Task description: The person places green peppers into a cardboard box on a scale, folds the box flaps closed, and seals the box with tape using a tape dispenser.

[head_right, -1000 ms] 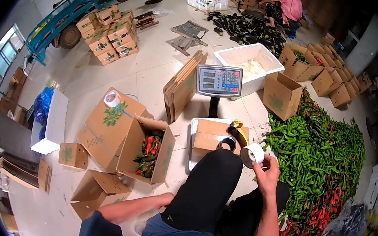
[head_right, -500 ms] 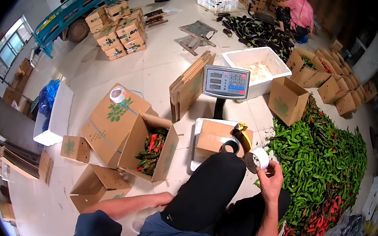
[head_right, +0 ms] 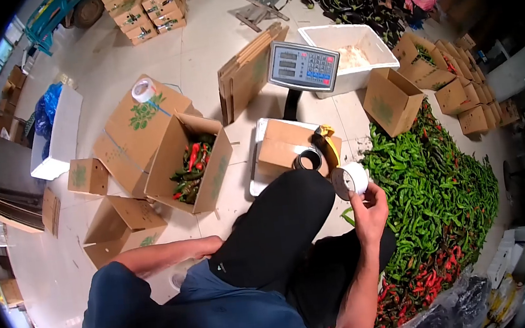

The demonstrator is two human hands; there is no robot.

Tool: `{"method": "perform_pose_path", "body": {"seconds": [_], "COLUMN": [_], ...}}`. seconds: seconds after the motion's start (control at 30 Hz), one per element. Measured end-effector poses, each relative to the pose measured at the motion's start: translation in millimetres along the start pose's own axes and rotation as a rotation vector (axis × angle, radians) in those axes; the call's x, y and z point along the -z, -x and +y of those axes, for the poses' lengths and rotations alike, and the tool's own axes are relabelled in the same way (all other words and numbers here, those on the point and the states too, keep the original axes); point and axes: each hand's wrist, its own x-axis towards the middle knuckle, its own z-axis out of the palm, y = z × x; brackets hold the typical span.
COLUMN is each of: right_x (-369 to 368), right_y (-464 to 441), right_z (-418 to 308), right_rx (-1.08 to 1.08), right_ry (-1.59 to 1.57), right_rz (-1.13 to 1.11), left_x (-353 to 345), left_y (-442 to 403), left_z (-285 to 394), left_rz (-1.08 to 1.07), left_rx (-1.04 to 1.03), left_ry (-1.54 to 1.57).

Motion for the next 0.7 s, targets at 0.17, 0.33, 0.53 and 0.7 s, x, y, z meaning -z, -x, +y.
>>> {"method": "perform_pose_path", "body": {"seconds": [0.17, 0.33, 0.53, 0.7], "right_x": [1.1, -0.9, 2.9, 2.9], "right_y": [6.8, 4.0, 4.0, 5.8], "right_z": [1.3, -1.6, 9.7, 1.5], "right_rx": [0.033, 0.030, 0.045, 0.009], "right_ry": [-0.085, 0.008, -0.042, -0.180], "right_rz": [-0.006, 0.006, 0.053, 0.016], "left_x": [-31.7, -14.6, -22.5, -9.3], "left_y": [39.1, 56.5, 12.2, 41.2], "left_z": [63.0, 77.6, 39.9, 77.2], "left_rz": [0.152, 0.030, 0.139, 0.050], "left_rx": [-0.039, -0.084, -0.056, -0.177], "left_ry": [0.325, 0.134, 0.058, 0.161]}}
